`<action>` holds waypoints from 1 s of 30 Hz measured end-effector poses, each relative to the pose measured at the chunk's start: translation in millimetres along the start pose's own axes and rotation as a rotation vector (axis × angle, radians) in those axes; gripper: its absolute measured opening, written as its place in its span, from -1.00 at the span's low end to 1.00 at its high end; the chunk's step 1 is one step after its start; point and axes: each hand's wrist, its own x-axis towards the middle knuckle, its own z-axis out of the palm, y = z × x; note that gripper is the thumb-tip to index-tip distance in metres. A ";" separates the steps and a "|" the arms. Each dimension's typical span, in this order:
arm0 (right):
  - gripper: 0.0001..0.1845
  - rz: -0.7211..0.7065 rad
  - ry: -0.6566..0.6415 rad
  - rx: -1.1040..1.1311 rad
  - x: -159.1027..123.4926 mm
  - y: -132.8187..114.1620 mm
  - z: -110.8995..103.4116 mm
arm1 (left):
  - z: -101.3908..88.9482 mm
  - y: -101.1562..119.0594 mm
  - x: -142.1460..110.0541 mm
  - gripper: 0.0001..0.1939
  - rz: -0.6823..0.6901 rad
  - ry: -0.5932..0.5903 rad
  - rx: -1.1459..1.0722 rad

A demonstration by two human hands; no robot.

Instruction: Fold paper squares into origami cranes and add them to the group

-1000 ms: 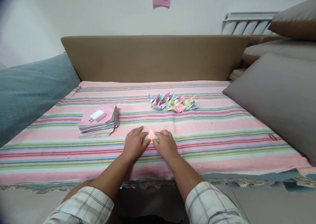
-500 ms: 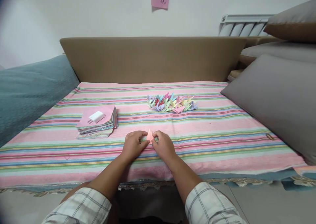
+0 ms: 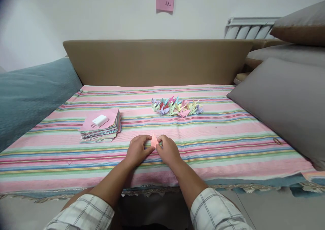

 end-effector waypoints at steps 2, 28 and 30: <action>-0.92 0.024 -0.006 0.059 -0.2 -0.1 -1.7 | -0.4 0.2 0.3 -0.58 -0.016 -0.005 -0.048; -0.67 0.148 -0.078 1.213 -2.5 -12.6 -6.4 | -10.5 15.4 -2.1 -0.63 -0.510 -0.188 -1.605; -0.69 0.131 -0.063 1.189 -1.7 -11.7 -5.5 | -10.9 16.2 -2.7 -0.62 -0.507 -0.186 -1.610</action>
